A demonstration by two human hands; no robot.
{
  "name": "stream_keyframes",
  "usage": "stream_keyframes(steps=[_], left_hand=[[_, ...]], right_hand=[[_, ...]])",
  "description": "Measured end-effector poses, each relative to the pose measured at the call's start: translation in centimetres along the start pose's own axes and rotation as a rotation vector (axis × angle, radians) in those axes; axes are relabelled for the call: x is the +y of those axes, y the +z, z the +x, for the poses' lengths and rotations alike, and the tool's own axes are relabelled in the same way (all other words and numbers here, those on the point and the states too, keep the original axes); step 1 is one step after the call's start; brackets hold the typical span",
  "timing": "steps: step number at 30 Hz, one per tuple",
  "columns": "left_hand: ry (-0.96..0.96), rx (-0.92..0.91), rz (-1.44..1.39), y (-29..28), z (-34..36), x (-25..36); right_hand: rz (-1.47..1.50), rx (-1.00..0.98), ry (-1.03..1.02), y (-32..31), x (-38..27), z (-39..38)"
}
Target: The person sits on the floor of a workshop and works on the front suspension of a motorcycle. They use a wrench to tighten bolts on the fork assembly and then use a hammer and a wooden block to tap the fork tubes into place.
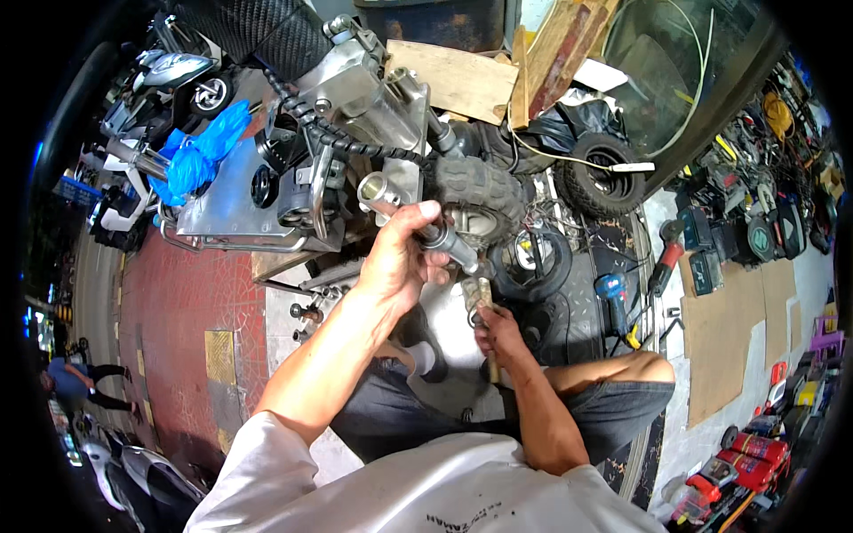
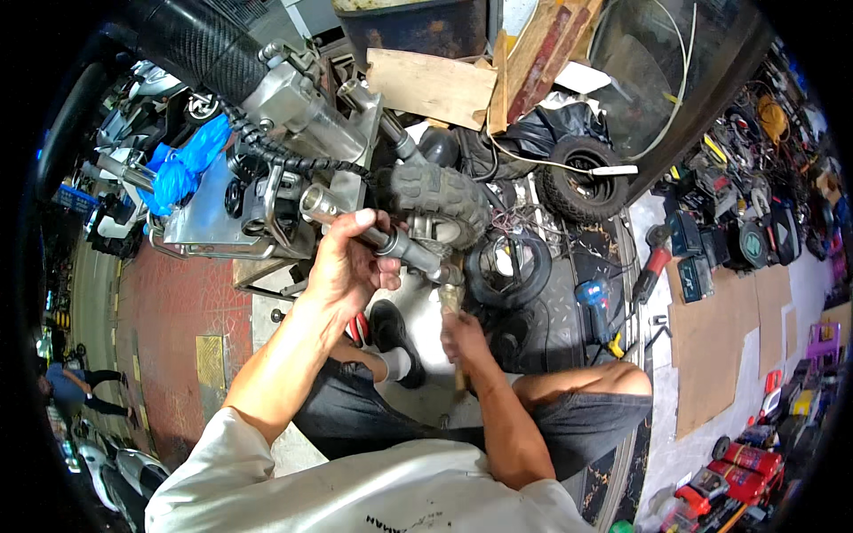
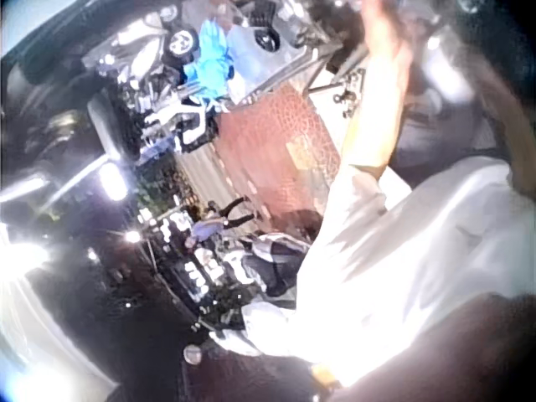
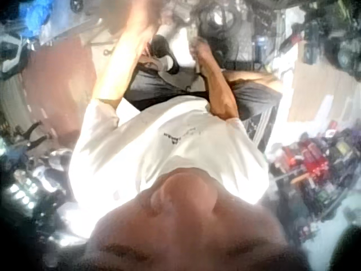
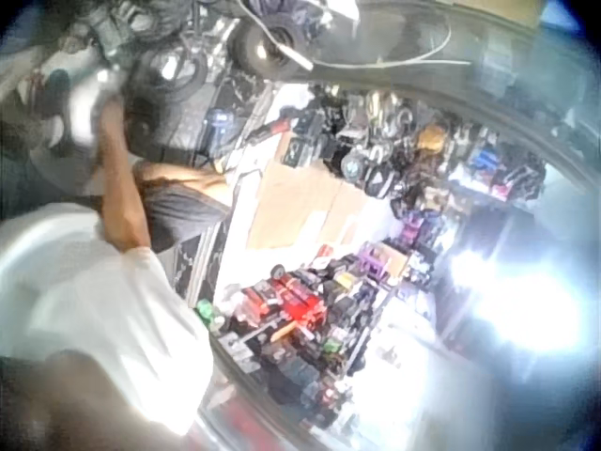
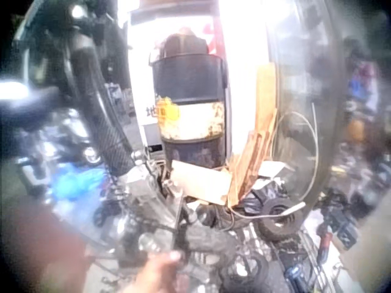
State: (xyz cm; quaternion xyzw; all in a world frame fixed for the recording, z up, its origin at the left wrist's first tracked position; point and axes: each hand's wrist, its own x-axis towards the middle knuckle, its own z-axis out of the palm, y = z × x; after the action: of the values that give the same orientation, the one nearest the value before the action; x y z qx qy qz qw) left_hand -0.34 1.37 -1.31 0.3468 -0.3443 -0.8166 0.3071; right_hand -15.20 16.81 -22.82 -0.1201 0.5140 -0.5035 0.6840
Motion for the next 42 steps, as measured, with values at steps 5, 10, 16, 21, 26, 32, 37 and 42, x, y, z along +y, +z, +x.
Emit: stream_keyframes(steps=[5, 10, 16, 21, 26, 32, 37, 42], left_hand=[[-0.037, 0.067, 0.015, 0.8, -1.1, 0.5], [-0.110, 0.024, 0.030, 1.6, 0.9, -0.7], [-0.115, 0.116, 0.075, 1.4, -0.8, 0.5], [0.051, -0.014, 0.015, 2.3, -0.5, 0.8], [0.028, 0.003, 0.016, 0.6, -0.8, 1.0], [0.035, -0.061, 0.008, 0.9, -0.9, 1.8], [0.131, -0.124, -0.011, 0.4, -0.6, 1.0], [0.212, -0.168, 0.062, 0.3, -0.7, 0.7]], right_hand=[[0.104, 0.083, 0.376, -3.0, 4.7, 0.5], [-0.160, 0.197, 0.240, -10.2, 14.9, 4.6], [-1.028, -0.152, -0.038, -8.0, 18.3, 6.3], [-0.565, 0.226, 0.372, -9.5, 22.3, 9.5], [-1.517, -0.265, 0.262, -3.6, 16.3, 7.3], [-1.084, 0.200, 0.038, -6.6, 11.8, 9.8], [-1.106, 0.310, -0.059, -4.9, 4.1, 7.6], [-0.974, 0.352, 0.000, -4.8, 4.4, 6.4]])
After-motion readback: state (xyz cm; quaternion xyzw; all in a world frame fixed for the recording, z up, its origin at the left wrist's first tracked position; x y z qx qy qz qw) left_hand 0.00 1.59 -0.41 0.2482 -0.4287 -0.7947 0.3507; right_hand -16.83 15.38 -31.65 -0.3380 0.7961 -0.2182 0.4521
